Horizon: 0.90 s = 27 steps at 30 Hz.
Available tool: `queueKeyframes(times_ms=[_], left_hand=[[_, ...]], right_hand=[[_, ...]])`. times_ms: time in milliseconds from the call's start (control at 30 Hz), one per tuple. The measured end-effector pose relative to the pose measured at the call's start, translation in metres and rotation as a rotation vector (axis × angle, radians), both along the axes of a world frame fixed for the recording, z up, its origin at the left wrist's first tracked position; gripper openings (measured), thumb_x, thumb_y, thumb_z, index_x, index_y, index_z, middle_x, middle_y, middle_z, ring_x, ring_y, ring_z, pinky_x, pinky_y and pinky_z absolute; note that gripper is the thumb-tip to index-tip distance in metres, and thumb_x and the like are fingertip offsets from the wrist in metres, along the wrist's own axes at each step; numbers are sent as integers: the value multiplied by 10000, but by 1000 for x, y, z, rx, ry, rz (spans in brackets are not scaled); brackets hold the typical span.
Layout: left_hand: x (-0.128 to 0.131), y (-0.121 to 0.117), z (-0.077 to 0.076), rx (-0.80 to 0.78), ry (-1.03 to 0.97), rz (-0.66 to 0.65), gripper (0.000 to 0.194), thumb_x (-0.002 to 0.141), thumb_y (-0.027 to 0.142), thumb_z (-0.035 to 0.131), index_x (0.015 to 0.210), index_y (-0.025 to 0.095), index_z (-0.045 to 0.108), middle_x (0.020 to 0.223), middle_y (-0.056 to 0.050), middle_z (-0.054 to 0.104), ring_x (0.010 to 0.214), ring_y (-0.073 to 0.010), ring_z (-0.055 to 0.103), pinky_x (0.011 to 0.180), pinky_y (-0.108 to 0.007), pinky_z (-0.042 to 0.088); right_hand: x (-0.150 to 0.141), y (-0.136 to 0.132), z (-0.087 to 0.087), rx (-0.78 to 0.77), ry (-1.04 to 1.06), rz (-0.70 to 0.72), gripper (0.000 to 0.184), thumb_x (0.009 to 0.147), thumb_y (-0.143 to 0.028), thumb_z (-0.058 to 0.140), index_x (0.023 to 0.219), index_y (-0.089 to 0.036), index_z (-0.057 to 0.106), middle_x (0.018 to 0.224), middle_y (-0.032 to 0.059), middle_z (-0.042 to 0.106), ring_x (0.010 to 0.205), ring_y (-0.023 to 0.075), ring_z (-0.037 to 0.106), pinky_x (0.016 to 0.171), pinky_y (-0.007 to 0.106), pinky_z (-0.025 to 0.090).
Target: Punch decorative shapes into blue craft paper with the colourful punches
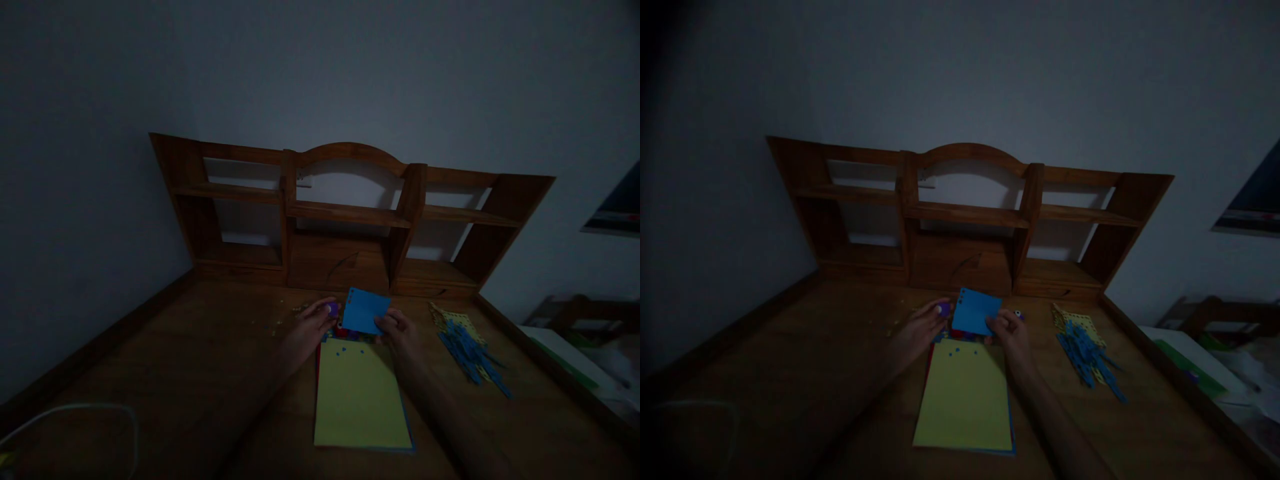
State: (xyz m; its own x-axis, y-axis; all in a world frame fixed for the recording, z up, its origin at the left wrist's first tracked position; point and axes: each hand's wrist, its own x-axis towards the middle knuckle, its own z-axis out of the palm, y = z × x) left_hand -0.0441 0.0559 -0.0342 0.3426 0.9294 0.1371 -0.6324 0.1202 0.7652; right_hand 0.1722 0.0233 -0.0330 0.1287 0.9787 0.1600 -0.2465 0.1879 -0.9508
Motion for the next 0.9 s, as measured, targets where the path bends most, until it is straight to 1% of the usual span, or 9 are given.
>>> queueKeyframes(times_ms=[67, 167, 233, 300, 433, 533, 667, 800, 900], left_hand=[[0, 0, -1, 15, 14, 21, 309, 797, 253, 685, 1081, 147, 621, 1088, -106, 632, 1002, -221, 606, 913, -313, 470], [0, -1, -3, 46, 17, 16, 323, 785, 231, 702, 1084, 136, 624, 1129, -117, 618, 1041, -235, 592, 949, -330, 453], [1, -1, -4, 57, 23, 4, 348, 778, 223, 710, 1099, 124, 619, 1145, -131, 611, 1066, -246, 581, 967, -342, 440], [1, -1, -4, 59, 43, -2, 367, 768, 229, 718, 1102, 114, 619, 1132, -138, 617, 1058, -252, 587, 961, -346, 441], [1, -1, -5, 82, 104, 10, 403, 754, 253, 731, 1117, 125, 610, 1090, -129, 633, 997, -236, 612, 913, -336, 461], [0, 1, -8, 89, 187, 54, 426, 742, 271, 741, 1122, 136, 604, 1064, -122, 642, 949, -221, 623, 856, -311, 478], [0, 5, -13, 118, 246, 99, 461, 731, 285, 745, 1141, 145, 590, 1065, -122, 644, 901, -206, 626, 770, -270, 484], [0, 5, -13, 122, 318, 115, 477, 708, 270, 757, 1136, 137, 594, 1063, -124, 644, 878, -203, 621, 749, -267, 480], [1, 1, -9, 109, 344, 112, 473, 667, 260, 779, 1093, 131, 618, 1058, -120, 645, 867, -209, 617, 749, -276, 478]], right_hand=[[-2, 0, -1, 26, -39, -6, 220, 707, -322, 745, 832, -198, 613, 726, 9, 652, 503, 121, 566, 438, 217, 469], [-3, 0, -3, 84, -96, 0, 200, 721, -320, 733, 761, -202, 576, 656, -13, 624, 485, 114, 555, 437, 215, 470], [-3, 0, -2, 113, -124, 8, 196, 732, -316, 724, 748, -206, 562, 609, -27, 603, 471, 110, 546, 439, 214, 470], [-4, -1, -1, 119, -134, 17, 204, 728, -320, 725, 752, -209, 556, 610, -30, 610, 466, 111, 546, 434, 215, 466], [-6, -4, 2, 88, -146, 30, 224, 714, -332, 728, 763, -208, 547, 667, -22, 642, 515, 125, 571, 455, 227, 474], [-6, -3, 0, 98, -170, 36, 209, 723, -313, 717, 749, -207, 538, 610, -42, 607, 497, 114, 547, 463, 219, 455], [-4, -2, -3, 139, -211, 46, 188, 720, -282, 715, 723, -204, 544, 578, -53, 571, 507, 105, 521, 482, 208, 426], [-4, -2, -3, 144, -250, 64, 157, 732, -306, 704, 748, -202, 587, 648, -25, 619, 574, 129, 560, 532, 225, 446], [-6, -1, -4, 122, -281, 30, 190, 695, -352, 735, 762, -201, 641, 708, 8, 658, 634, 165, 596, 575, 257, 479]])
